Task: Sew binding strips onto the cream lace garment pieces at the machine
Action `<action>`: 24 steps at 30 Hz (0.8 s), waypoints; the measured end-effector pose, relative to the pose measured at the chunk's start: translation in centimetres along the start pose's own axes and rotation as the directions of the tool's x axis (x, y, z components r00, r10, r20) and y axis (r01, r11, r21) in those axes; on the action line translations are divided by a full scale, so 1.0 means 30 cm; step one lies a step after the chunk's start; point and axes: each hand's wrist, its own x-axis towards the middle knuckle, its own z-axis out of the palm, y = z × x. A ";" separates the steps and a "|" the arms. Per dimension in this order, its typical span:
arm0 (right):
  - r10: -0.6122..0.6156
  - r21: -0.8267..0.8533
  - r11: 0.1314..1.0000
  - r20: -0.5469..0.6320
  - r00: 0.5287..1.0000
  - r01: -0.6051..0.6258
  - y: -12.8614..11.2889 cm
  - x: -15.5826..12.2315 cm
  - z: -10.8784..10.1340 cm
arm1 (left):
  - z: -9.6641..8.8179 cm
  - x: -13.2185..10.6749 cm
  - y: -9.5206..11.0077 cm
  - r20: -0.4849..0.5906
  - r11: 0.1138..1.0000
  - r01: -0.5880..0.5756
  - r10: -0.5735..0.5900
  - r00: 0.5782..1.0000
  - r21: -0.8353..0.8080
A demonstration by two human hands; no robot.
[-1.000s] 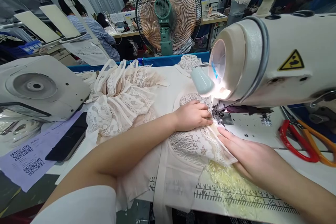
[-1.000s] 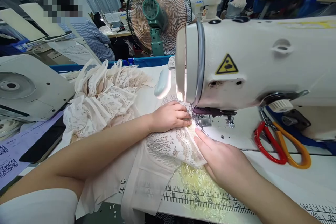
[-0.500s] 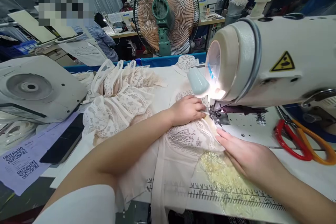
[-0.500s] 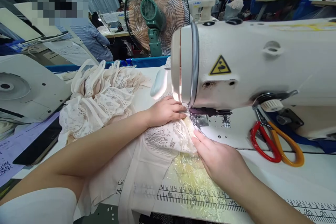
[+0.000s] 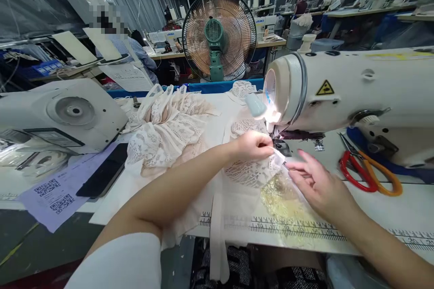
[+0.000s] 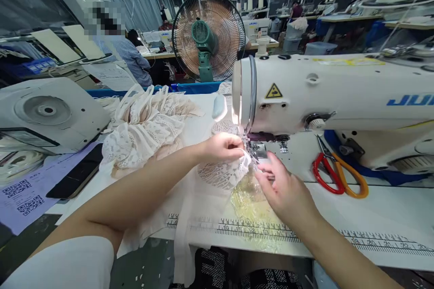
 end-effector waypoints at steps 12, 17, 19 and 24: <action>0.036 0.160 0.986 0.069 0.997 -0.046 -0.123 -0.076 0.045 | 0.059 -0.060 0.005 -0.289 0.901 0.285 -0.191 0.938 0.328; 0.119 -0.033 0.993 0.108 0.987 -0.117 -0.075 -0.062 0.014 | 0.106 -0.101 0.020 -0.119 0.693 0.218 -0.189 0.975 0.687; 0.110 -0.088 0.991 0.119 0.987 -0.100 -0.070 -0.060 0.020 | 0.117 -0.106 0.035 -0.090 0.666 0.219 -0.223 0.971 0.713; 0.093 -0.186 0.981 0.171 0.981 -0.061 -0.068 -0.049 0.031 | 0.122 -0.085 0.046 -0.068 0.638 0.248 -0.293 0.954 0.729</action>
